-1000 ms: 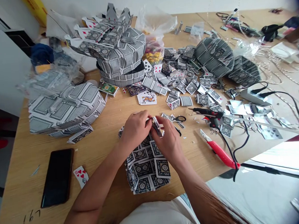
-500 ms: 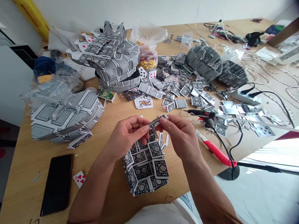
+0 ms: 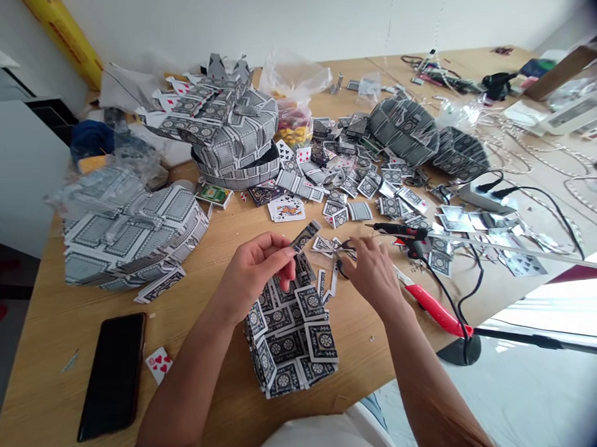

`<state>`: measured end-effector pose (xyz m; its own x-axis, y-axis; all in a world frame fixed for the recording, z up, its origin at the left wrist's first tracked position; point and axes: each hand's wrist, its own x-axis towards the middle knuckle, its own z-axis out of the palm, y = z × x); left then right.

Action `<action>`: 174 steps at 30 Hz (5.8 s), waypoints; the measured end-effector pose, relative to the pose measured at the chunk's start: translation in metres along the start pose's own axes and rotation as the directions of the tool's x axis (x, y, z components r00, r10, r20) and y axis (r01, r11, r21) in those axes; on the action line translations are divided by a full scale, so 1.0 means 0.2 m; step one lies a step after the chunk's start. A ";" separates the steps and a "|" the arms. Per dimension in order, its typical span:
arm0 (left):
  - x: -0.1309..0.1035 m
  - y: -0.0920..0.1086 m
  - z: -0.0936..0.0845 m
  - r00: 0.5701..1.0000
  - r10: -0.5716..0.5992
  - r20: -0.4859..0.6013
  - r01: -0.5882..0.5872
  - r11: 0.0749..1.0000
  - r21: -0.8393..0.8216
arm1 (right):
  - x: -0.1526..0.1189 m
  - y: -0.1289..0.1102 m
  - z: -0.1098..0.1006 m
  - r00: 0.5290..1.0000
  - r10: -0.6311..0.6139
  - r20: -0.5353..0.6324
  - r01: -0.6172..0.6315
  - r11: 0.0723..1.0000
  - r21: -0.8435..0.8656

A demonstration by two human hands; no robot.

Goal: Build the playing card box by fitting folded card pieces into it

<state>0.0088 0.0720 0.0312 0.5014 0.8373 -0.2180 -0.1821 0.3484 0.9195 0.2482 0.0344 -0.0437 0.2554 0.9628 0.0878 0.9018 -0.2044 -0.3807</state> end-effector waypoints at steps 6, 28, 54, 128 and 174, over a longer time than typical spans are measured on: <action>-0.02 0.02 0.02 0.989 -0.119 0.082 0.137 0.953 -0.270 | 0.01 0.21 0.11 0.980 -0.050 0.192 0.087 0.977 -0.192; -0.07 0.01 0.06 0.994 0.055 -0.092 -0.056 0.998 -0.010 | -0.23 -0.21 -0.32 0.764 -0.472 0.440 -0.075 0.613 0.787; -0.04 -0.03 0.07 0.998 -0.058 0.020 0.059 0.998 -0.031 | -0.23 -0.25 -0.30 0.712 -0.476 0.516 -0.217 0.550 0.807; -0.02 -0.08 0.10 0.998 0.005 -0.064 -0.008 0.999 -0.045 | -0.19 -0.31 -0.36 0.735 -0.387 0.557 -0.064 0.778 0.625; 0.03 -0.11 0.11 0.995 -0.100 0.006 0.091 0.878 -0.470 | 0.06 -0.08 -0.17 0.949 -0.085 0.304 0.093 0.996 -0.011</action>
<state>0.0346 0.0599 0.0160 0.5225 0.7956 -0.3066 -0.5116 0.5802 0.6337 0.2491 0.0431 -0.0048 0.0598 0.9847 -0.1638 0.9253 -0.1162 -0.3609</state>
